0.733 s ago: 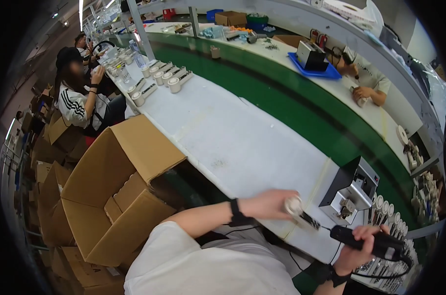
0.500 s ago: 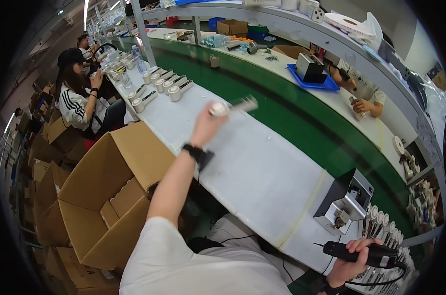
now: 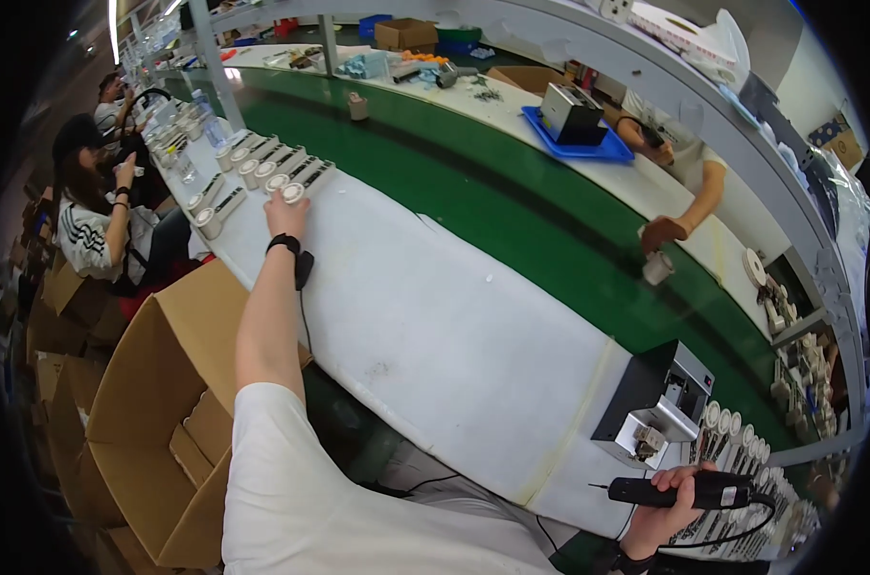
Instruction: Assembling and packing small manufactured components on a production line.
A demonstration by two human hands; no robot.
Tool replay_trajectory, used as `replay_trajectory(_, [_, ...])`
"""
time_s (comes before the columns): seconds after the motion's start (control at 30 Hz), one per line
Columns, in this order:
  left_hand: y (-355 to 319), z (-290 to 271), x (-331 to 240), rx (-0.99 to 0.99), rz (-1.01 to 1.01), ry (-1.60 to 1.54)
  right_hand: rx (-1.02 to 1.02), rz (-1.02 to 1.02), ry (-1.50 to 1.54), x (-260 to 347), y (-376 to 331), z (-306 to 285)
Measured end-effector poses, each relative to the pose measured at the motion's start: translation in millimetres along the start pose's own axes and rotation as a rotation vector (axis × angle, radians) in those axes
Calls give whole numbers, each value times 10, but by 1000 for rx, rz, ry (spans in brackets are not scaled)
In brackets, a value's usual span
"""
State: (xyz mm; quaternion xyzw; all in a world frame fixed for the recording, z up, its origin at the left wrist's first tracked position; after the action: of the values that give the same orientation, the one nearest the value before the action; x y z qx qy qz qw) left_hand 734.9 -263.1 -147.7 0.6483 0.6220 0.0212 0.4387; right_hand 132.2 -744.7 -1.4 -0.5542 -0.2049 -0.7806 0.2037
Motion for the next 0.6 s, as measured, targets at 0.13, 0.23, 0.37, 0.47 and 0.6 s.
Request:
replay_trajectory(0.13, [113, 245, 176, 79, 12, 34, -15, -2, 30, 11, -45, 95])
replay_trajectory(0.23, [211, 180, 604, 8, 232, 91, -53, 40, 30, 60, -72, 94])
replay_trajectory(0.37, [408, 256, 637, 124, 274, 128, -133, 21, 86, 148, -159, -188])
replay_trajectory(0.47, [379, 178, -148, 218, -10, 501, -83, 15, 56, 281, -297, -388])
replay_trajectory(0.6, [-528, -207, -3155, 302, 775, -356, -165, 31, 67, 365, -524, -903])
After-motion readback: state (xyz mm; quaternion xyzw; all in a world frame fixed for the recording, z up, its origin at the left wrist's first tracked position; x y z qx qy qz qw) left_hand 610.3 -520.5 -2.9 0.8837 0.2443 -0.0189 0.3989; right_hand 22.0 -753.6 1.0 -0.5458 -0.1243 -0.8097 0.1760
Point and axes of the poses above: each hand's wrist, its own y-axis towards the middle knuckle, its own z-axis out of the palm, x = y × z, the point moved 4 cm from there along y, towards the middle knuckle, and after that the axes turned 14 degrees about z, right-handed, at the moved point
